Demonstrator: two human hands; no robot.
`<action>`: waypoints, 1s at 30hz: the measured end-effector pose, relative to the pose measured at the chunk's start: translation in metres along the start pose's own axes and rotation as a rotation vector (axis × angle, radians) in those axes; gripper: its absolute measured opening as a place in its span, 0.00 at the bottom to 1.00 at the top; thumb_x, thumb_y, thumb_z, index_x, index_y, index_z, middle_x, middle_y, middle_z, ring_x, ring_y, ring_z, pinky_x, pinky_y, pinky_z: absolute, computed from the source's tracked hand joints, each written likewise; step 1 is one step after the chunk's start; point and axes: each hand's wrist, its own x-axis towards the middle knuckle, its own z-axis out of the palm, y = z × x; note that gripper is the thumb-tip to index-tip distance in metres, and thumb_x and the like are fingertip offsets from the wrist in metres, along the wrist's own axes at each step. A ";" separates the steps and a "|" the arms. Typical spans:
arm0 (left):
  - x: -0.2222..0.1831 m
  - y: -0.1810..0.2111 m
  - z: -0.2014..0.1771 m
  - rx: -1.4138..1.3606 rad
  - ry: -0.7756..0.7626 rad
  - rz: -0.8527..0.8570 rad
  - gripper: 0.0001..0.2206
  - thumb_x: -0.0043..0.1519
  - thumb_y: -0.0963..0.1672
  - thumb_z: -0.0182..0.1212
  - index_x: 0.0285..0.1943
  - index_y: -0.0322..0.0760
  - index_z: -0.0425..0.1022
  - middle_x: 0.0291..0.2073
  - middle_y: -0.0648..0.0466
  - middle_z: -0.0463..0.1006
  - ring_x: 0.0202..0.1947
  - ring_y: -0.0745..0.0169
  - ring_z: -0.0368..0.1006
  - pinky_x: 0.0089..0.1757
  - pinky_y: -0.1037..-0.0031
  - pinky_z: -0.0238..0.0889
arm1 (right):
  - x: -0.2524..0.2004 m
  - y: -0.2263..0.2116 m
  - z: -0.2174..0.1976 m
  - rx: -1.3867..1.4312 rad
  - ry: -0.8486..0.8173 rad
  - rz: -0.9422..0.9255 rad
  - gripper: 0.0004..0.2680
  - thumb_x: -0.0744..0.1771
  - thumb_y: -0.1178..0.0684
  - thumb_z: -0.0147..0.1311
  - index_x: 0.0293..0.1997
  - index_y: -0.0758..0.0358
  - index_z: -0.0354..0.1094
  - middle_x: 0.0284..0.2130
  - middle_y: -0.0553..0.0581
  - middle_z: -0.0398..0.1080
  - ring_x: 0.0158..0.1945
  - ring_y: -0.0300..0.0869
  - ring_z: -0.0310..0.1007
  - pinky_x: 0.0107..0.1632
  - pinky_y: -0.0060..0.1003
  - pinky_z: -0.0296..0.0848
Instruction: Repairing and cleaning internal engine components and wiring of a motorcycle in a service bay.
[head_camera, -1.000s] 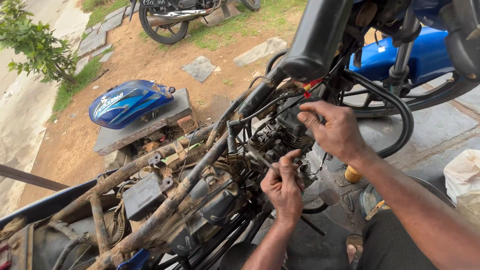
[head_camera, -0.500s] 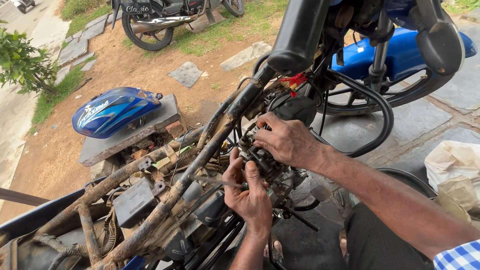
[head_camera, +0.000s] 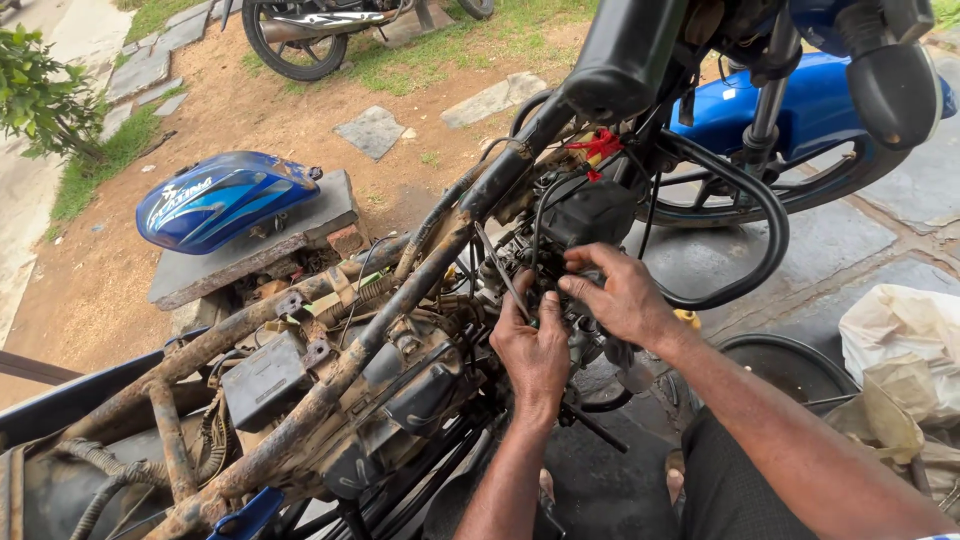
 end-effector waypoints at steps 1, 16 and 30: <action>-0.001 0.001 0.002 -0.001 -0.003 0.005 0.18 0.65 0.41 0.59 0.64 0.29 0.72 0.36 0.50 0.84 0.26 0.72 0.77 0.26 0.76 0.72 | -0.003 0.003 0.000 -0.001 0.006 -0.002 0.12 0.67 0.50 0.59 0.50 0.68 0.72 0.44 0.61 0.75 0.48 0.44 0.79 0.44 0.33 0.80; -0.058 0.007 0.039 -0.580 -0.535 -0.361 0.19 0.73 0.49 0.53 0.66 0.34 0.76 0.33 0.49 0.78 0.20 0.72 0.70 0.22 0.82 0.66 | -0.069 -0.028 -0.040 0.961 0.431 0.074 0.11 0.74 0.49 0.50 0.58 0.68 0.64 0.49 0.59 0.69 0.49 0.40 0.73 0.55 0.37 0.75; -0.042 -0.023 0.072 -0.454 -0.449 -0.564 0.22 0.62 0.53 0.66 0.51 0.30 0.80 0.29 0.53 0.76 0.17 0.74 0.68 0.18 0.80 0.64 | -0.119 0.056 -0.020 0.051 0.358 0.161 0.12 0.70 0.52 0.51 0.62 0.55 0.66 0.50 0.53 0.76 0.39 0.35 0.80 0.37 0.30 0.80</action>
